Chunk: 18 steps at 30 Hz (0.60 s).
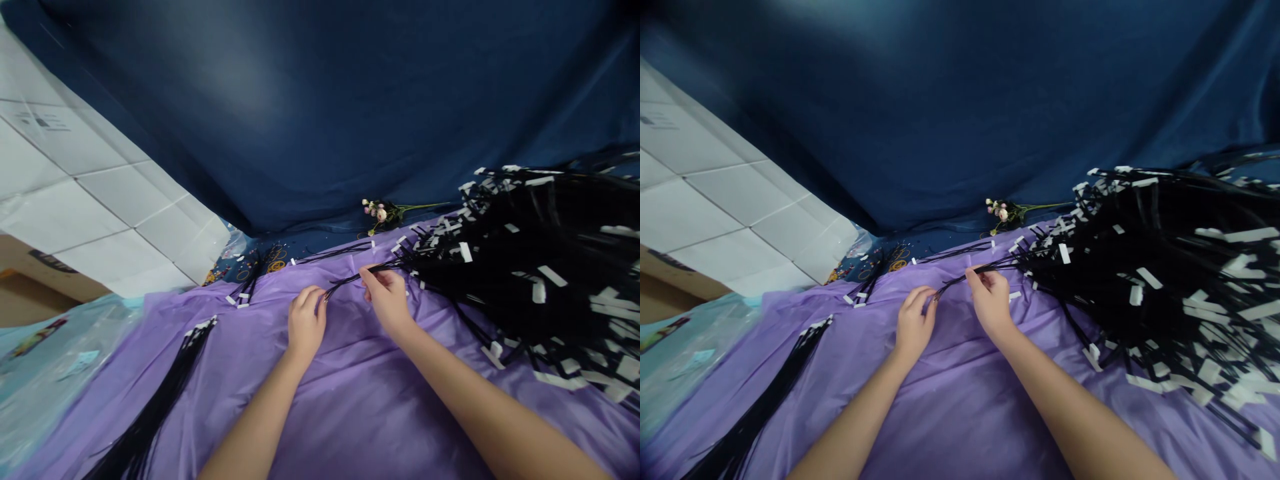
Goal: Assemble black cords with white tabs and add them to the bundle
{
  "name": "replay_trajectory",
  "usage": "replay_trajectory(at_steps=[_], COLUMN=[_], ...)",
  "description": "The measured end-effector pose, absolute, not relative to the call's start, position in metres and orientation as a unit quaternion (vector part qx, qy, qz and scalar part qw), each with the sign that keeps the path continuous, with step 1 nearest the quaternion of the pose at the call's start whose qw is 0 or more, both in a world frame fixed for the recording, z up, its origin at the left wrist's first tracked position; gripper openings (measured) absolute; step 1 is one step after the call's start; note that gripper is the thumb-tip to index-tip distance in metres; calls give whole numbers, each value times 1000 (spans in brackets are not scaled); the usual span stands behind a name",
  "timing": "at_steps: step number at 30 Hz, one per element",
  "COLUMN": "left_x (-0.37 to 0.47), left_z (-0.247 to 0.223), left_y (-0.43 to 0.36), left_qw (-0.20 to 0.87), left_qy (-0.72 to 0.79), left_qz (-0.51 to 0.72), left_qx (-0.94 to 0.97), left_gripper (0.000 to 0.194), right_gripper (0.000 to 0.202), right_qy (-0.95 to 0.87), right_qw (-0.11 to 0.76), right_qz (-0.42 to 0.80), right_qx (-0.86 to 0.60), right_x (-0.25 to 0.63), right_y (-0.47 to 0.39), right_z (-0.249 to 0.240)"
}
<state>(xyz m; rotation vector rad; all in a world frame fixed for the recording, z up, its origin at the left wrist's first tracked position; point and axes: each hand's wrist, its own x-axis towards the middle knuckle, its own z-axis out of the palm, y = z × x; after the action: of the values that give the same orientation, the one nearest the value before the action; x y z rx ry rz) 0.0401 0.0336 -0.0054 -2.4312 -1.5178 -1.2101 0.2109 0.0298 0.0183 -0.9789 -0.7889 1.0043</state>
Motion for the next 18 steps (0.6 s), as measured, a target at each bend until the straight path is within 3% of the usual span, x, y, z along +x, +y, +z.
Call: replay_trajectory(at_steps=[18], left_x=[39], left_z=[-7], left_y=[34], left_qw=[10], left_qy=[-495], left_qz=[-381], left_qx=[-781], left_gripper=[22], right_gripper=[32], right_qy=[-343], right_qw=[695], right_qz=[460], right_qx=[-433], right_x=[209], right_y=[29], right_z=[19])
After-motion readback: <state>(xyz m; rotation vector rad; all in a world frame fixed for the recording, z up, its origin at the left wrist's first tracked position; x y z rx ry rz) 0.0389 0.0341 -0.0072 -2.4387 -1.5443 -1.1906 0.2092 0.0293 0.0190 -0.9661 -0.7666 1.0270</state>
